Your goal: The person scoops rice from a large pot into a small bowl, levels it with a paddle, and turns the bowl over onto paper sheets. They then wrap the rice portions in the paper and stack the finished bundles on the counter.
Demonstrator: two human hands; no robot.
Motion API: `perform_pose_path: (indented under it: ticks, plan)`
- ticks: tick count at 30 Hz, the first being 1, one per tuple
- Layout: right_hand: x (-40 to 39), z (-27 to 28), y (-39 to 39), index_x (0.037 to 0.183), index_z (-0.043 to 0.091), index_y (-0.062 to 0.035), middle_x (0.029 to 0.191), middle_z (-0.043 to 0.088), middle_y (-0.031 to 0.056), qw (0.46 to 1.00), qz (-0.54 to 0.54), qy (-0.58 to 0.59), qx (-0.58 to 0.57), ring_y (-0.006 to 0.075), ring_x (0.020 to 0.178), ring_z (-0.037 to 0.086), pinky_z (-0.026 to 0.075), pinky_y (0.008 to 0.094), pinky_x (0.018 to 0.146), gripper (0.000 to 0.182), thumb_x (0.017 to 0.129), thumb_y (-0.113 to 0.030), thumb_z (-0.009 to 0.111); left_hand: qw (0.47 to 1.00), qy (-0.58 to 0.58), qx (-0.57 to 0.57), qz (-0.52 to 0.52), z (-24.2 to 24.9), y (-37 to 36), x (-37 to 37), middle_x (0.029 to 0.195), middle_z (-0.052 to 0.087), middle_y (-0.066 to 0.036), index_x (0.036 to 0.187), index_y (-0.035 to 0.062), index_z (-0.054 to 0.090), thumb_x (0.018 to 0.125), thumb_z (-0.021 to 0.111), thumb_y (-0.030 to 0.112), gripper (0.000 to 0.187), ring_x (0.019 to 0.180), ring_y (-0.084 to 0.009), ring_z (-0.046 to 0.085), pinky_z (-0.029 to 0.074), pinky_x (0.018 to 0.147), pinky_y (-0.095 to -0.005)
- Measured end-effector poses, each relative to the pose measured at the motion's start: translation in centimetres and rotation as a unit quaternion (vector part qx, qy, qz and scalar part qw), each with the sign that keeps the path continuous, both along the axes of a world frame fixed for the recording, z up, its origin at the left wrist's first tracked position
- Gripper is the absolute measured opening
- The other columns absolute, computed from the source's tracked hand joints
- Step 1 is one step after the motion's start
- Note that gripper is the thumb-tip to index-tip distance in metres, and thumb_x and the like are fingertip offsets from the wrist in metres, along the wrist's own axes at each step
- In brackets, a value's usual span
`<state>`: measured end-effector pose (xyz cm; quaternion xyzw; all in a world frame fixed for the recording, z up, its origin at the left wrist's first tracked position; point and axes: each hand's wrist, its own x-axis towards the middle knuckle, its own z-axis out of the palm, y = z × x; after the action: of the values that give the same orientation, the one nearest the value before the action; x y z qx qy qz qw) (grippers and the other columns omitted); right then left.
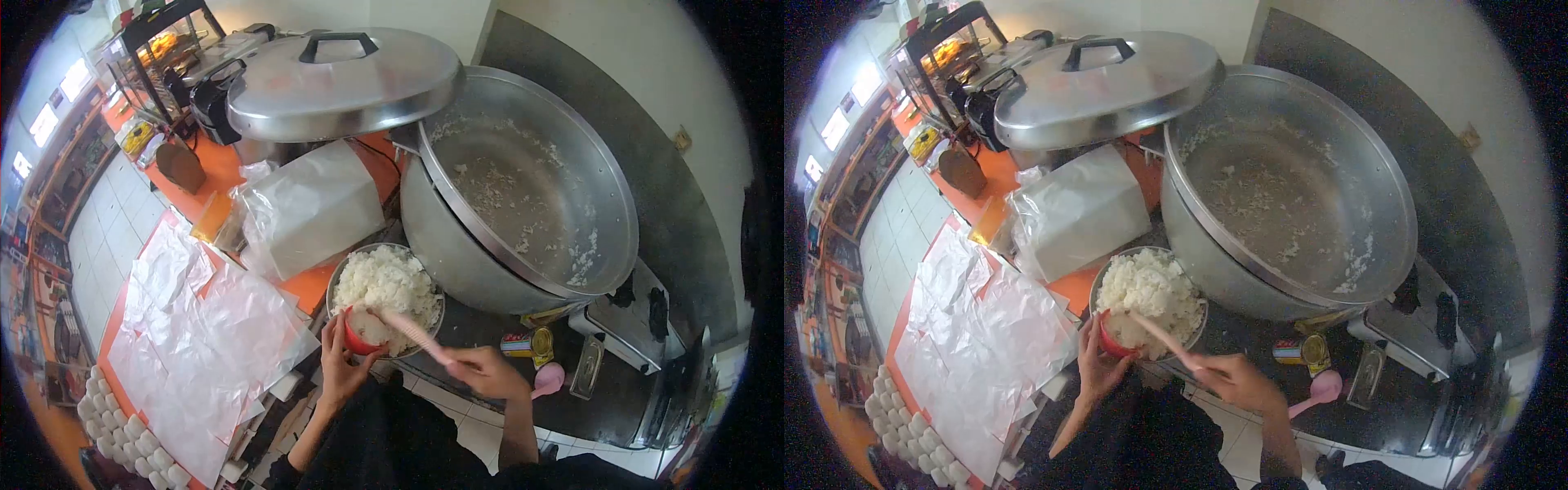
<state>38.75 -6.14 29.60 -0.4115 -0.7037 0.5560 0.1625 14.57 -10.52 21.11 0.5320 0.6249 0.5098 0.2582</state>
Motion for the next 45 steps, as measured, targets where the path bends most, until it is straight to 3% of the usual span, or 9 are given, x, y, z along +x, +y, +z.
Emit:
perform_pose_path:
  ticks: [4,6,9,12,21,24,33,39,45]
  plan:
    - [-1.1,-1.1,0.7,0.118,0.055,-0.0010,0.070,0.055,0.0002,0.990,-0.125,-0.054,0.025,0.0054,0.063,0.045,0.038,0.0232,0.054,0.034,0.090,-0.018,0.055,1.000,0.015,-0.022,0.002,-1.5,0.6,-0.2,0.132,0.035,-0.016,0.139,0.0093,0.030,0.059,0.082,0.008,0.095,0.118,-0.0319,0.043,0.047,0.093,-0.0390]
    - [-2.4,-3.2,0.7,0.116,0.056,0.0011,0.071,0.056,0.0024,0.989,-0.117,-0.055,0.068,0.0070,0.064,0.047,0.040,0.0248,0.055,0.032,0.090,-0.017,0.054,0.993,0.120,-0.009,0.006,-2.0,0.6,-0.1,0.133,0.035,-0.016,0.139,0.0088,0.029,0.059,0.082,0.009,0.095,0.119,-0.0336,0.041,0.042,0.096,-0.0408]
    - [-4.4,-4.6,0.7,0.114,0.056,0.0035,0.071,0.058,0.0058,0.987,-0.113,-0.010,0.110,0.0096,0.065,0.051,0.043,0.0270,0.058,0.031,0.090,-0.017,0.053,0.996,0.070,-0.047,-0.001,-1.8,0.8,-0.3,0.134,0.036,-0.017,0.139,0.0098,0.030,0.059,0.082,0.010,0.095,0.121,-0.0354,0.038,0.038,0.099,-0.0415]
    - [-4.8,-4.2,1.2,0.115,0.055,0.0040,0.069,0.058,0.0052,0.994,-0.072,-0.074,0.019,0.0089,0.063,0.051,0.043,0.0264,0.056,0.033,0.091,-0.018,0.052,0.997,0.070,-0.035,0.000,-2.3,1.2,-0.2,0.134,0.036,-0.017,0.139,0.0120,0.030,0.059,0.082,0.010,0.096,0.121,-0.0350,0.039,0.039,0.099,-0.0408]
    - [-4.8,-5.4,1.5,0.106,0.058,0.0039,0.060,0.048,-0.0016,0.986,-0.023,-0.032,-0.160,0.0065,0.056,0.044,0.038,0.0242,0.050,0.028,0.093,-0.019,0.048,0.998,0.051,-0.040,-0.026,-2.4,1.2,-0.6,0.134,0.037,-0.016,0.138,0.0132,0.032,0.057,0.081,0.008,0.095,0.121,-0.0342,0.039,0.039,0.099,-0.0406]
    - [-5.0,-6.4,1.1,0.112,0.056,0.0015,0.062,0.051,0.0029,0.996,0.053,-0.056,-0.044,0.0089,0.058,0.045,0.041,0.0270,0.053,0.029,0.092,-0.018,0.049,0.996,0.083,-0.032,-0.018,-2.1,1.1,-0.6,0.134,0.038,-0.014,0.138,0.0135,0.033,0.055,0.082,0.006,0.096,0.119,-0.0338,0.040,0.038,0.098,-0.0411]
    - [-6.6,-6.4,1.9,0.115,0.054,0.0014,0.071,0.059,0.0152,0.987,0.141,-0.080,-0.002,0.0126,0.067,0.053,0.045,0.0339,0.063,0.031,0.090,-0.016,0.050,0.993,0.112,-0.013,-0.036,-2.2,1.0,-1.4,0.133,0.041,-0.012,0.137,0.0137,0.035,0.051,0.082,0.005,0.099,0.117,-0.0328,0.043,0.038,0.097,-0.0394]
    - [-4.4,-5.1,1.9,0.108,0.060,-0.0008,0.063,0.052,0.0106,0.993,0.079,-0.084,-0.006,0.0097,0.059,0.050,0.045,0.0307,0.056,0.027,0.089,-0.019,0.053,0.992,0.121,-0.042,-0.003,-0.6,0.8,-1.2,0.126,0.048,-0.009,0.134,0.0120,0.039,0.051,0.083,0.017,0.094,0.112,-0.0298,0.047,0.042,0.092,-0.0390]
    - [-5.4,-4.6,2.2,0.108,0.059,-0.0009,0.065,0.056,0.0185,0.994,-0.024,-0.057,0.088,0.0163,0.057,0.055,0.043,0.0325,0.055,0.027,0.088,-0.019,0.054,0.981,0.187,-0.037,0.022,-1.4,0.8,-0.8,0.118,0.048,-0.015,0.130,0.0066,0.041,0.050,0.085,0.021,0.092,0.107,-0.0356,0.046,0.043,0.088,-0.0423]
